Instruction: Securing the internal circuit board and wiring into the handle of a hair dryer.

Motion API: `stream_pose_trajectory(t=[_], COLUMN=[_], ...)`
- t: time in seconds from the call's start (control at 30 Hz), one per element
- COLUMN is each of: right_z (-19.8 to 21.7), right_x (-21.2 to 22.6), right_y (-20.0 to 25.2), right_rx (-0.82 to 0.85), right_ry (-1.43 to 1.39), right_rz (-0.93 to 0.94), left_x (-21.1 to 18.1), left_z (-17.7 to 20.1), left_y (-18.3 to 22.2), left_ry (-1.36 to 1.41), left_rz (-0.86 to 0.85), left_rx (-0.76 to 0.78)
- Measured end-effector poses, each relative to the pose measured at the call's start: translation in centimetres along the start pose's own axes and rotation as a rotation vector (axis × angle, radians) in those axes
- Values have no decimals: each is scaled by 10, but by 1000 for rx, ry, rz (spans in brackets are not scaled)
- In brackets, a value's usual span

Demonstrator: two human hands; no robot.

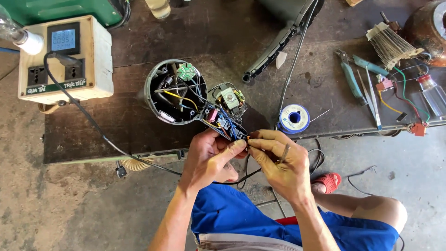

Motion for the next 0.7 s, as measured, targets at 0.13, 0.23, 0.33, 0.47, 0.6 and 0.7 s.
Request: stream_pose_trajectory(t=[0.13, 0.23, 0.33, 0.47, 0.6, 0.7], right_z=[1, 2, 2, -1, -2, -5], right_x=[6, 3, 3, 5, 5, 8], right_y=[-3, -2, -1, -2, -3, -3], right_rx=[7, 5, 1, 1, 0, 16], right_ry=[15, -81, -60, -16, 29, 109], right_rz=[9, -55, -39, 3, 45, 107], left_x=[2, 7, 12, 10, 9, 6], left_z=[0, 1, 1, 1, 2, 3], left_y=[-1, -2, -3, -3, -3, -3], left_ry=[10, 27, 44, 22, -2, -6], left_rz=[11, 24, 33, 12, -11, -6], left_rx=[-3, 3, 20, 27, 20, 26])
Point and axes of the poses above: each hand's wrist, its own y-axis away from the middle knuckle, its own z-axis out of the back of the hand, x = y × z, the point moved 7 cm from there along -y, towards the middle knuckle, and after that the axes turned 13 degrees about -y, right-handed, at the moved point
